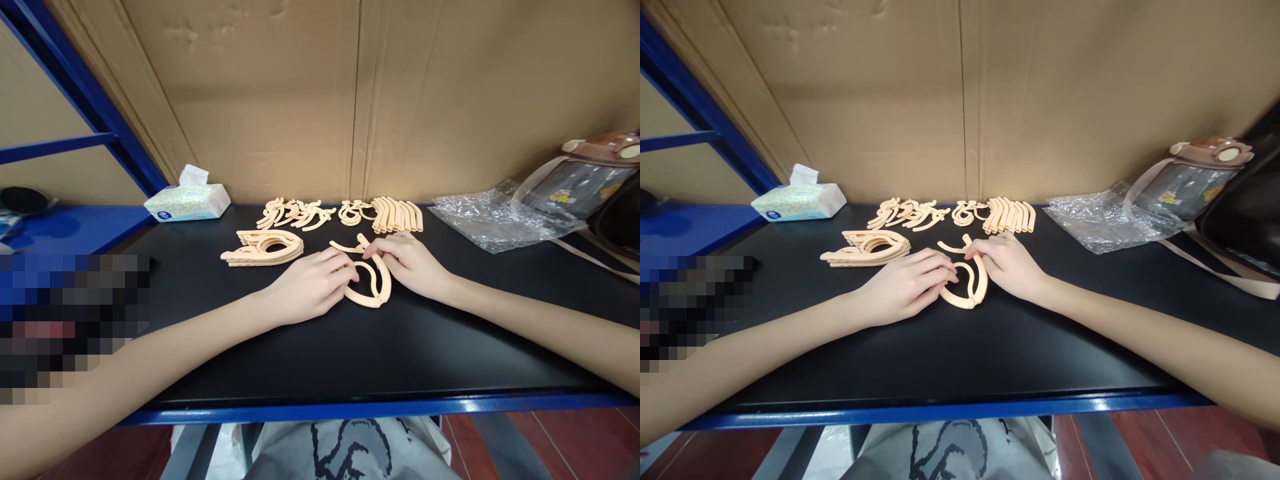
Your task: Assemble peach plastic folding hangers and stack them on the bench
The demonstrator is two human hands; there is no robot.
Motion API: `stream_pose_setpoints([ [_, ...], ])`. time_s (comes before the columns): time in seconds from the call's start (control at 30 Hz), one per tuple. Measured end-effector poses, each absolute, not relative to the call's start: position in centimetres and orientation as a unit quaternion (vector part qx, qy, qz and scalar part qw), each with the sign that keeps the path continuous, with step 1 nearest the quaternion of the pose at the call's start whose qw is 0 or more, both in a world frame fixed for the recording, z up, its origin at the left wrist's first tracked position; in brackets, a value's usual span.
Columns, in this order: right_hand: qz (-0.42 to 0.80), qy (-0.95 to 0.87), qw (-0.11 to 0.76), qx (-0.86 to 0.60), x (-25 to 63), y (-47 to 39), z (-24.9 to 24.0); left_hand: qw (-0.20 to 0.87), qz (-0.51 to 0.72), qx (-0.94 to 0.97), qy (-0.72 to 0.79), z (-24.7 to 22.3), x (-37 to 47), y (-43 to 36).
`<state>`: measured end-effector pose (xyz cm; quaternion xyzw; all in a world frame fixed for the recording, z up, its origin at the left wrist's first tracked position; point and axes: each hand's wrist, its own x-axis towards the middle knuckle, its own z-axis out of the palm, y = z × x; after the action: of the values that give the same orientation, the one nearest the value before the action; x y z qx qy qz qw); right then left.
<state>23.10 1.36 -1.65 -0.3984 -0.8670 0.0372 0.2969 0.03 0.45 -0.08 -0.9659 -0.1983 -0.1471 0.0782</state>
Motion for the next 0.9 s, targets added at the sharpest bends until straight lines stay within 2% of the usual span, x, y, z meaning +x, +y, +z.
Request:
stream_pose_setpoints([
  [0.17, 0.006, -0.891, 0.289, -0.349, 23.01, 1.15, -1.62, 0.093, -0.172, -0.956, -0.22, -0.34, 0.05, 0.7],
  [0.43, 0.017, -0.892, 0.258, -0.37, 22.78, 1.03, -1.72, 0.046, -0.189, -0.948, -0.252, -0.83, -0.09, 1.01],
  [0.7, -0.02, -0.887, 0.25, -0.388, 22.71, 0.89, -1.66, 0.04, -0.188, -0.95, -0.247, -0.76, -0.08, 0.98],
  [0.9, 0.0, -0.897, 0.238, -0.373, 22.84, 0.94, -1.58, 0.035, -0.189, -0.949, -0.252, -0.74, -0.15, 0.98],
])
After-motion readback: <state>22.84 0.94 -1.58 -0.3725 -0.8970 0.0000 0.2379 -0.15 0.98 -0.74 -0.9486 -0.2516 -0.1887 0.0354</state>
